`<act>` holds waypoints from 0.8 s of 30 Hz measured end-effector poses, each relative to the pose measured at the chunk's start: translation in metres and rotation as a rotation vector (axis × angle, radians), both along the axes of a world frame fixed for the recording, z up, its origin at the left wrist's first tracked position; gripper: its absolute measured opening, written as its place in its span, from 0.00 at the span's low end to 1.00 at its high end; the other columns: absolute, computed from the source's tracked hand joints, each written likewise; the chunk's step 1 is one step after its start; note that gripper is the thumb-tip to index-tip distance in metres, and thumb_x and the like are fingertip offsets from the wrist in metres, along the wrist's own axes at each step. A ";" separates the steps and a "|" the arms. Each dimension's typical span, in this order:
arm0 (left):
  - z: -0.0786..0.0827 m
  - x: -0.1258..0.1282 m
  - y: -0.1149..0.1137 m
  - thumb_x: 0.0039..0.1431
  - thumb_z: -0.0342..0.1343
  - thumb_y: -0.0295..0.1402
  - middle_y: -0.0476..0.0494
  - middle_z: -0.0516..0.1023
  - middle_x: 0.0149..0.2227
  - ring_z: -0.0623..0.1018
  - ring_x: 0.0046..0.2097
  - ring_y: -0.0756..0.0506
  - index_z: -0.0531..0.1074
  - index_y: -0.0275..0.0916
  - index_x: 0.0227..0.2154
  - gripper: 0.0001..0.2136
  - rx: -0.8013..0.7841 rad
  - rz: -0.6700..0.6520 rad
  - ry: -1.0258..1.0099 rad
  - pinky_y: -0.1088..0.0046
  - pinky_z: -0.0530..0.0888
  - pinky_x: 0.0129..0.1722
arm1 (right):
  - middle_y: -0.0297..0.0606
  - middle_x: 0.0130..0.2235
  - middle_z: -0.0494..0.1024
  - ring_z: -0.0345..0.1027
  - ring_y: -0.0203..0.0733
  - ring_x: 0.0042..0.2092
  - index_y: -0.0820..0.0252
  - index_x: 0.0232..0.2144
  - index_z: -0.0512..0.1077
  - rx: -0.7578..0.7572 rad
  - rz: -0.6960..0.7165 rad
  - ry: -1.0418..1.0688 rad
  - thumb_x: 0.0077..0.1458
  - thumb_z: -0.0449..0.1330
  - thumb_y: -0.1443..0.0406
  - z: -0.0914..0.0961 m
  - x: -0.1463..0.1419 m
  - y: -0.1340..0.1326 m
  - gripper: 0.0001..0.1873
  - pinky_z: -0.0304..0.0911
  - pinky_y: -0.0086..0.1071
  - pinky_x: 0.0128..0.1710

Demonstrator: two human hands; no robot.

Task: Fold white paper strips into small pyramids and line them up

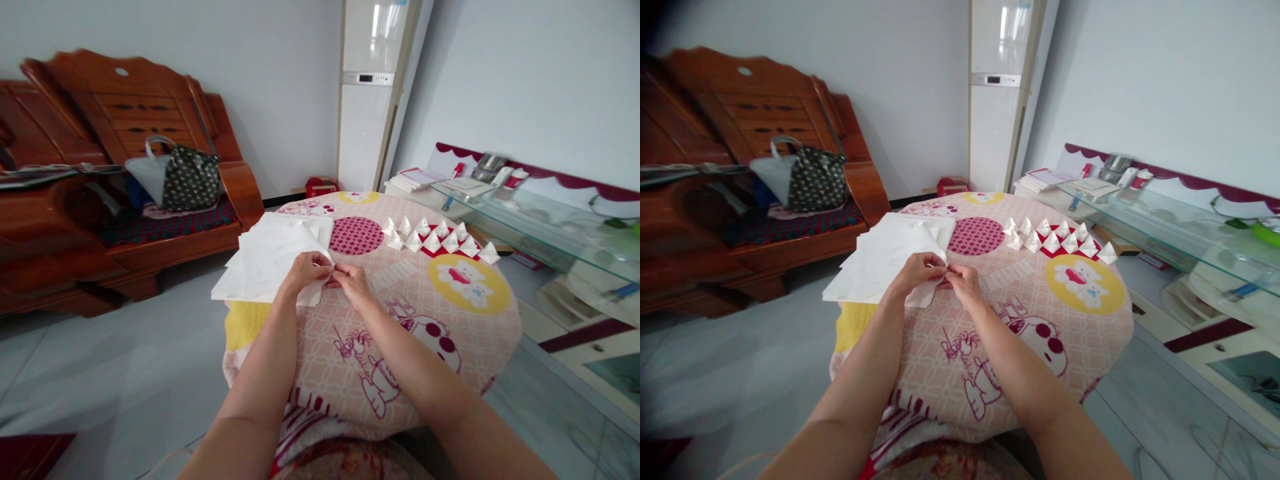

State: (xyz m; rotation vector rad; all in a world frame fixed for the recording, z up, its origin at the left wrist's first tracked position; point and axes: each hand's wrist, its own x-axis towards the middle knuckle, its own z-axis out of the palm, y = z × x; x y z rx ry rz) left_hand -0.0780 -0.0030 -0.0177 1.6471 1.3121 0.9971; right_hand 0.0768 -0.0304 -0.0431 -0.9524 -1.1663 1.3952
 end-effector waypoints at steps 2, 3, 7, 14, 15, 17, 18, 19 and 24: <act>0.001 0.001 0.000 0.45 0.64 0.35 0.47 0.79 0.24 0.76 0.26 0.49 0.78 0.36 0.27 0.08 0.018 0.014 0.037 0.76 0.71 0.27 | 0.34 0.27 0.81 0.76 0.44 0.30 0.59 0.27 0.78 -0.004 -0.010 -0.004 0.46 0.65 0.60 0.000 0.000 0.000 0.08 0.76 0.37 0.33; 0.002 0.001 -0.001 0.45 0.64 0.36 0.47 0.79 0.24 0.76 0.26 0.49 0.78 0.36 0.27 0.08 0.028 0.025 0.061 0.76 0.71 0.26 | 0.34 0.27 0.80 0.76 0.44 0.30 0.59 0.26 0.78 -0.005 -0.016 -0.006 0.45 0.65 0.61 0.000 -0.001 0.000 0.08 0.76 0.37 0.33; 0.005 0.003 -0.004 0.49 0.63 0.37 0.47 0.79 0.23 0.77 0.27 0.48 0.77 0.36 0.28 0.08 0.068 0.051 0.135 0.76 0.71 0.27 | 0.34 0.26 0.80 0.74 0.42 0.28 0.59 0.25 0.77 0.002 -0.019 -0.002 0.45 0.63 0.62 -0.002 -0.001 0.000 0.07 0.75 0.36 0.33; 0.012 0.007 -0.008 0.49 0.63 0.36 0.46 0.81 0.27 0.78 0.30 0.48 0.78 0.37 0.28 0.07 0.132 0.083 0.242 0.76 0.72 0.31 | 0.33 0.24 0.79 0.74 0.42 0.27 0.59 0.24 0.77 -0.004 -0.017 0.014 0.44 0.62 0.63 -0.004 -0.002 0.002 0.05 0.75 0.37 0.33; 0.012 0.007 -0.008 0.49 0.63 0.35 0.46 0.82 0.28 0.78 0.30 0.48 0.79 0.37 0.29 0.07 0.138 0.084 0.251 0.75 0.72 0.32 | 0.32 0.24 0.79 0.74 0.42 0.27 0.59 0.24 0.77 -0.006 -0.018 0.012 0.44 0.62 0.64 -0.004 -0.002 0.002 0.05 0.75 0.37 0.33; 0.014 0.008 -0.009 0.49 0.64 0.35 0.46 0.82 0.29 0.79 0.31 0.48 0.79 0.36 0.30 0.08 0.144 0.080 0.262 0.75 0.72 0.33 | 0.32 0.24 0.79 0.74 0.43 0.27 0.59 0.23 0.76 -0.013 -0.029 0.003 0.45 0.63 0.63 -0.005 -0.002 0.003 0.05 0.75 0.37 0.33; 0.015 0.007 -0.009 0.48 0.64 0.34 0.45 0.83 0.30 0.79 0.31 0.48 0.80 0.36 0.31 0.08 0.144 0.074 0.265 0.75 0.73 0.33 | 0.33 0.24 0.79 0.75 0.43 0.27 0.59 0.23 0.75 -0.018 -0.035 -0.005 0.45 0.63 0.63 -0.005 -0.003 0.003 0.05 0.75 0.37 0.33; 0.016 0.007 -0.009 0.48 0.64 0.34 0.45 0.83 0.31 0.79 0.31 0.48 0.80 0.36 0.32 0.08 0.143 0.066 0.268 0.75 0.73 0.34 | 0.33 0.24 0.78 0.75 0.43 0.27 0.59 0.22 0.75 -0.024 -0.042 -0.011 0.46 0.63 0.63 -0.005 -0.003 0.003 0.05 0.75 0.37 0.33; 0.017 0.005 -0.010 0.49 0.63 0.32 0.45 0.83 0.30 0.79 0.31 0.48 0.82 0.36 0.34 0.09 0.127 0.031 0.259 0.75 0.73 0.33 | 0.34 0.25 0.79 0.75 0.42 0.28 0.60 0.25 0.77 -0.036 -0.032 -0.012 0.47 0.64 0.61 -0.005 -0.003 0.004 0.07 0.75 0.36 0.33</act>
